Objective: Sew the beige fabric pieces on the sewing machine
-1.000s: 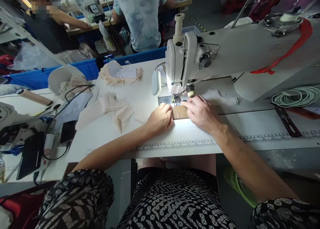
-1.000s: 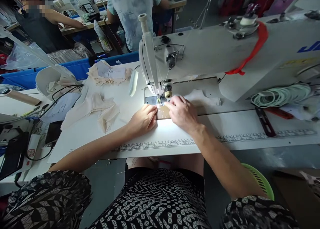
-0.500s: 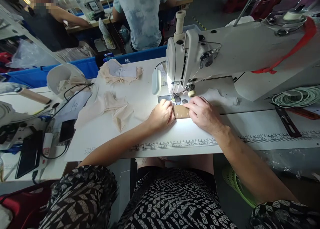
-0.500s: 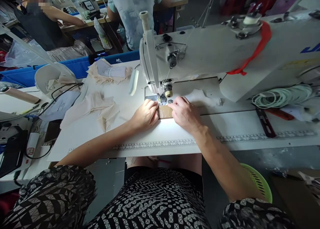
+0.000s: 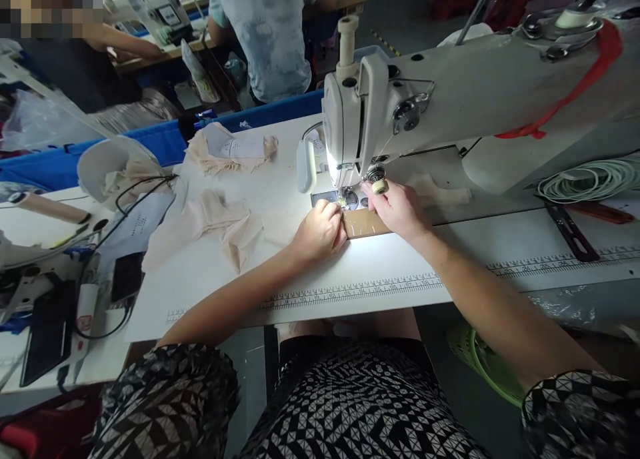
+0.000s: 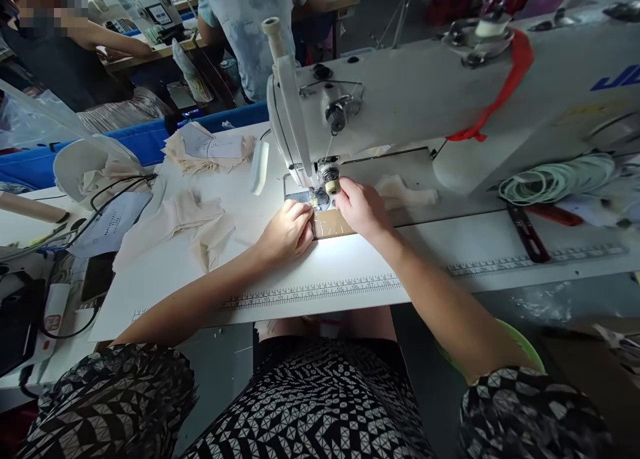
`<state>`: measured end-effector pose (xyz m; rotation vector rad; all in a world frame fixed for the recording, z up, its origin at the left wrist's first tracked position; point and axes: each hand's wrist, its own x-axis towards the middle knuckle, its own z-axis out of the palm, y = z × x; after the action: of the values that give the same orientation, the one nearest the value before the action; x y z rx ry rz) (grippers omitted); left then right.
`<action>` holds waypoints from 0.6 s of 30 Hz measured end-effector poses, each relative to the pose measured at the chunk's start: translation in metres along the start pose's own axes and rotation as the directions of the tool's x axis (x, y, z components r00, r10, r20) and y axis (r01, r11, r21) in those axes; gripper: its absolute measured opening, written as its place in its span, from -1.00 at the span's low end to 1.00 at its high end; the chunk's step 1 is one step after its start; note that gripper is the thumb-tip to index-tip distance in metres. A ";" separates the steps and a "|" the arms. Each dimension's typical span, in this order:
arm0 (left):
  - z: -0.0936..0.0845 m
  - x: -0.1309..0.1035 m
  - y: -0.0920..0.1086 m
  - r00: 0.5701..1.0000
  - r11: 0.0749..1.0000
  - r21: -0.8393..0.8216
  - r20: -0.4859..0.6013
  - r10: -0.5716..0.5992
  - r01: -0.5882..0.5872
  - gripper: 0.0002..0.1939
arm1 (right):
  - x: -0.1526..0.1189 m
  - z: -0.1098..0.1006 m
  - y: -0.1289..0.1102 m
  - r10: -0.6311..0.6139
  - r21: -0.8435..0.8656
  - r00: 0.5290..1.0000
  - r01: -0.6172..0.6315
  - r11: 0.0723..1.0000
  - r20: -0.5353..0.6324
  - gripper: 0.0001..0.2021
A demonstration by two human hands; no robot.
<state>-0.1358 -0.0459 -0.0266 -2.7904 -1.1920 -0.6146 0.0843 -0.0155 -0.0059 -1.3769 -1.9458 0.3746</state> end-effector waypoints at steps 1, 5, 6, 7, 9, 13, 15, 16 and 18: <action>0.000 0.000 0.000 1.000 1.000 0.004 -0.002 0.000 0.000 -0.71 | -0.003 -0.001 -0.001 0.009 0.004 1.000 -0.009 1.000 -0.005 -0.58; 0.000 0.001 -0.002 1.000 1.000 0.004 0.005 -0.009 0.009 -0.71 | -0.012 -0.004 -0.005 0.032 0.008 0.999 -0.032 0.999 0.017 -0.63; -0.001 0.001 -0.004 1.000 1.000 0.004 0.008 -0.008 0.008 -0.71 | -0.013 -0.003 -0.006 0.035 0.008 0.999 -0.035 0.999 0.028 -0.63; -0.002 0.002 -0.005 1.000 1.000 0.003 0.009 -0.006 0.006 -0.70 | -0.012 -0.002 -0.006 0.036 0.003 0.999 -0.036 0.999 0.032 -0.63; -0.005 0.003 -0.008 1.000 1.000 0.003 0.007 -0.004 0.004 -0.70 | -0.008 0.000 -0.007 0.029 -0.010 0.999 -0.028 1.000 0.021 -0.63; -0.009 0.005 -0.008 1.000 1.000 -0.011 0.014 -0.027 0.027 -0.69 | -0.003 -0.002 -0.008 0.018 0.011 1.000 -0.018 1.000 0.006 -0.64; -0.010 0.005 -0.005 0.999 0.999 -0.023 0.032 -0.038 0.039 -0.69 | -0.005 -0.005 -0.008 0.023 0.014 1.000 -0.023 1.000 0.013 -0.62; -0.009 0.006 -0.005 0.998 0.999 -0.032 0.040 -0.041 0.043 -0.69 | -0.007 -0.008 -0.007 0.027 0.008 1.000 -0.027 1.000 0.013 -0.62; -0.009 0.007 -0.007 0.998 0.997 -0.060 0.044 -0.051 0.053 -0.69 | -0.012 -0.011 -0.005 0.035 -0.011 0.999 -0.035 0.999 0.012 -0.61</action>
<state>-0.1392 -0.0381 -0.0165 -2.8448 -1.2788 -0.6095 0.0906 -0.0298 0.0008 -1.4205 -1.9378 0.3902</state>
